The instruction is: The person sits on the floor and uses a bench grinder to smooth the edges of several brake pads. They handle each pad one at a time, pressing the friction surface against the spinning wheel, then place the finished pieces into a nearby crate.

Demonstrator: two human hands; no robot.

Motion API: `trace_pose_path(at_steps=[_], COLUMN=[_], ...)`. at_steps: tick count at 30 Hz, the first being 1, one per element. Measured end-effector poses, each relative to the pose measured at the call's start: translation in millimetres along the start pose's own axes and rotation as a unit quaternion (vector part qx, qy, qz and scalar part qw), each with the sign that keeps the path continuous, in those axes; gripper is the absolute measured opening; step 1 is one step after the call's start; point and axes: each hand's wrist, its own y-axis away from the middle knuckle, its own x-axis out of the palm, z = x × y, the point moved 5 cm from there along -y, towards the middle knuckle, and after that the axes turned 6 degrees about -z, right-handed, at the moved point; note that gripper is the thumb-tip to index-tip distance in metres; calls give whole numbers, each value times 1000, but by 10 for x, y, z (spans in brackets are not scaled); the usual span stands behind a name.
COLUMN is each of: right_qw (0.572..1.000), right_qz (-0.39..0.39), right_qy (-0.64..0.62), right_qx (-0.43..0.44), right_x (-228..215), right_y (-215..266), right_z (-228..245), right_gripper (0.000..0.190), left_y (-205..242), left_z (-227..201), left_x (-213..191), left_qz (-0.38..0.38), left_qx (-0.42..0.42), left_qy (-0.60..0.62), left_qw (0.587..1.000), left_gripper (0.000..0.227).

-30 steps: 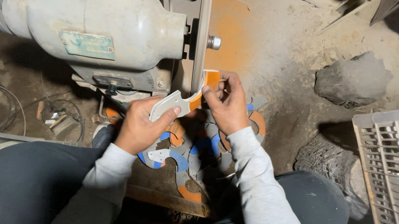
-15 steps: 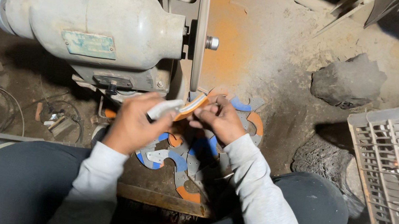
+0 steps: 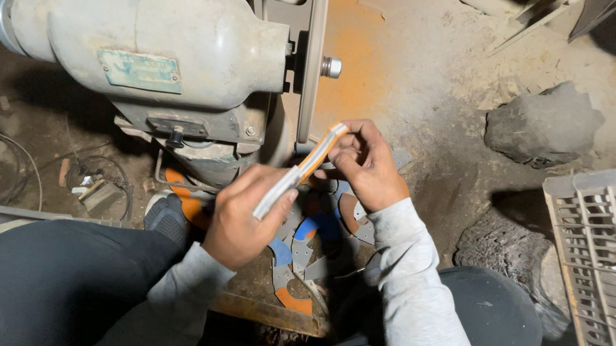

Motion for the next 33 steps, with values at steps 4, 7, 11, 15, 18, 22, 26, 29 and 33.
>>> trace_pose_path(at_steps=[4, 7, 11, 15, 18, 22, 26, 29, 33], right_qw=[997, 998, 995, 989, 991, 983, 990, 989, 991], right_qz=[-39, -51, -71, -85, -80, -117, -135, -147, -129], right_qy=[53, 29, 50, 101, 76, 114, 29, -12, -16], right_qx=[-31, -36, -57, -73, -77, -87, -40, 11, 32], right_x=[30, 40, 42, 34, 72, 147, 281, 377, 439], right_y=[-126, -181, -208, -225, -237, -172, -51, 10, 93], right_z=[40, 69, 146, 198, 167, 65, -116, -218, -321], right_gripper=[30, 31, 32, 31, 32, 29, 29, 30, 35], left_y=[-54, -102, -138, -121, -101, -132, -160, -223, -285], left_z=[291, 374, 439, 497, 595, 663, 767, 823, 809], left_x=[62, 91, 127, 147, 108, 34, -102, -200, -310], left_qz=[2, -2, -5, 0, 7, 19, 39, 41, 30], left_qx=[-138, -138, -143, -157, -193, -190, -226, -234, -236], left_qy=[74, 117, 133, 152, 141, 192, 166, 126, 117], left_qw=[988, 983, 981, 976, 971, 963, 959, 963, 964], left_gripper=[15, 16, 19, 18, 18, 20, 27, 27, 26])
